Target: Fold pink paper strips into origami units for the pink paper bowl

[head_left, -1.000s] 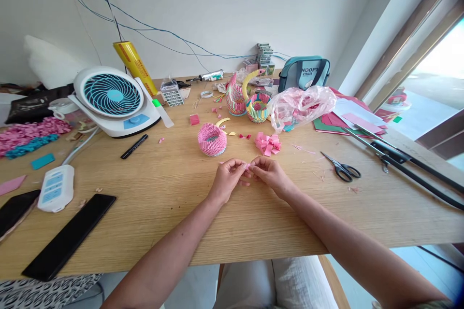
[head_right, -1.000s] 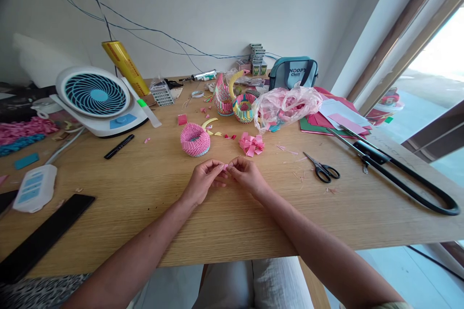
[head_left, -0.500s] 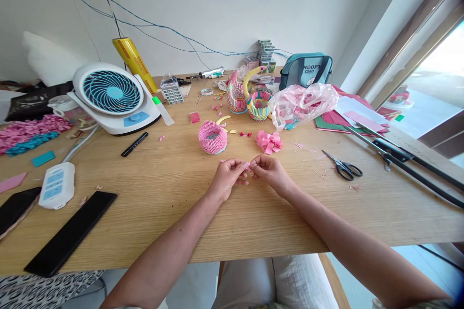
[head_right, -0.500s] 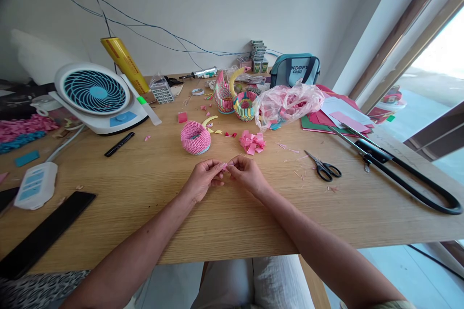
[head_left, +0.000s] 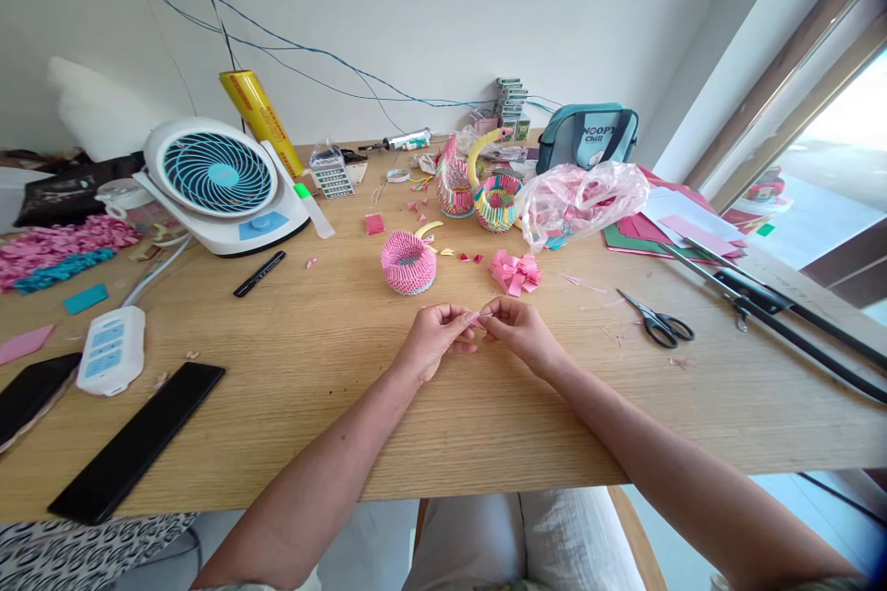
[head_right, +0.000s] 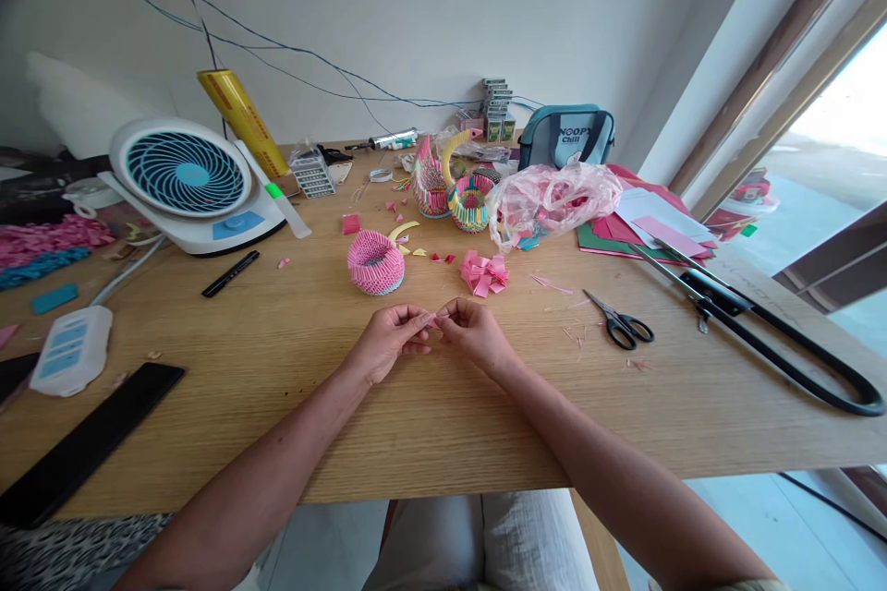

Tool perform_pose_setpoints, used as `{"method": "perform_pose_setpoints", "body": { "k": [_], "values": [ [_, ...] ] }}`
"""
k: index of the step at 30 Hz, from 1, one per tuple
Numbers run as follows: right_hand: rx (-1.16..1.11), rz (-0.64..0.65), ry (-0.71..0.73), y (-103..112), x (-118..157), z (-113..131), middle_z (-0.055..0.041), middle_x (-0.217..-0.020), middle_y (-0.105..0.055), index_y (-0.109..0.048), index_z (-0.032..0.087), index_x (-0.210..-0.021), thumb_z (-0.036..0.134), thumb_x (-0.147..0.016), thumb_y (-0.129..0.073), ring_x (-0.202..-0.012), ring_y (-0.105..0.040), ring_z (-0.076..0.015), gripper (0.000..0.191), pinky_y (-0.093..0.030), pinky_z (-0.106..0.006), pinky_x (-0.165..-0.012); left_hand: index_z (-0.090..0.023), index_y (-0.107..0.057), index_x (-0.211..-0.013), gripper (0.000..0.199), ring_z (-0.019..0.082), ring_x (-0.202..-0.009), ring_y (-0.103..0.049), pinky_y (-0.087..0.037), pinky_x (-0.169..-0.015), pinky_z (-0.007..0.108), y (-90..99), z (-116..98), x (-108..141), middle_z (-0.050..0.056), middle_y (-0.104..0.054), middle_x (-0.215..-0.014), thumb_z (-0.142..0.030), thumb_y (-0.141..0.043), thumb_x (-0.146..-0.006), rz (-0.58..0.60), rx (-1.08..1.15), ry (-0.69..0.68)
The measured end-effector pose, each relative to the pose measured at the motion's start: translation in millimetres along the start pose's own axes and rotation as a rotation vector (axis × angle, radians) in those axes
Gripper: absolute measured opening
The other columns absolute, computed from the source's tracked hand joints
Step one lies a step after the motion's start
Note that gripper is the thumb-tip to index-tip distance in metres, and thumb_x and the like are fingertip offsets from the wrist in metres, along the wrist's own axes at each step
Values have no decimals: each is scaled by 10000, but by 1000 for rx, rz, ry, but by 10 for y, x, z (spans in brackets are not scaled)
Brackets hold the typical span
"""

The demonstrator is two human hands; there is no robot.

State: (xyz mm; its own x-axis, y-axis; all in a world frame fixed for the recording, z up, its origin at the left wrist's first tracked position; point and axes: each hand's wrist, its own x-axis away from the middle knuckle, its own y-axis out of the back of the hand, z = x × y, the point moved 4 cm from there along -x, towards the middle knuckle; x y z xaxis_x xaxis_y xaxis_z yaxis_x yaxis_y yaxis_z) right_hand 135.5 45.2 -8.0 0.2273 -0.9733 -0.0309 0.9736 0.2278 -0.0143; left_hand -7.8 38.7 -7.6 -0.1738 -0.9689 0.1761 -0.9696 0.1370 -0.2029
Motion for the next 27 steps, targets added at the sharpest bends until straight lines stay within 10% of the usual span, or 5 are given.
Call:
{"method": "perform_pose_setpoints", "body": {
  "k": [27],
  "values": [
    [-102,-59,37,-5,-11,-18,2,-685,-617,-580,173,-731,528,-686,-745,-617,-591,-122,394,-523,-271,-613,-136,-658,-827,295,131,-689,-625,-594,-569,258,-90,-29,43,34,-640,-780,-428,-669,-785,-40,-39,-173]
  ]
}}
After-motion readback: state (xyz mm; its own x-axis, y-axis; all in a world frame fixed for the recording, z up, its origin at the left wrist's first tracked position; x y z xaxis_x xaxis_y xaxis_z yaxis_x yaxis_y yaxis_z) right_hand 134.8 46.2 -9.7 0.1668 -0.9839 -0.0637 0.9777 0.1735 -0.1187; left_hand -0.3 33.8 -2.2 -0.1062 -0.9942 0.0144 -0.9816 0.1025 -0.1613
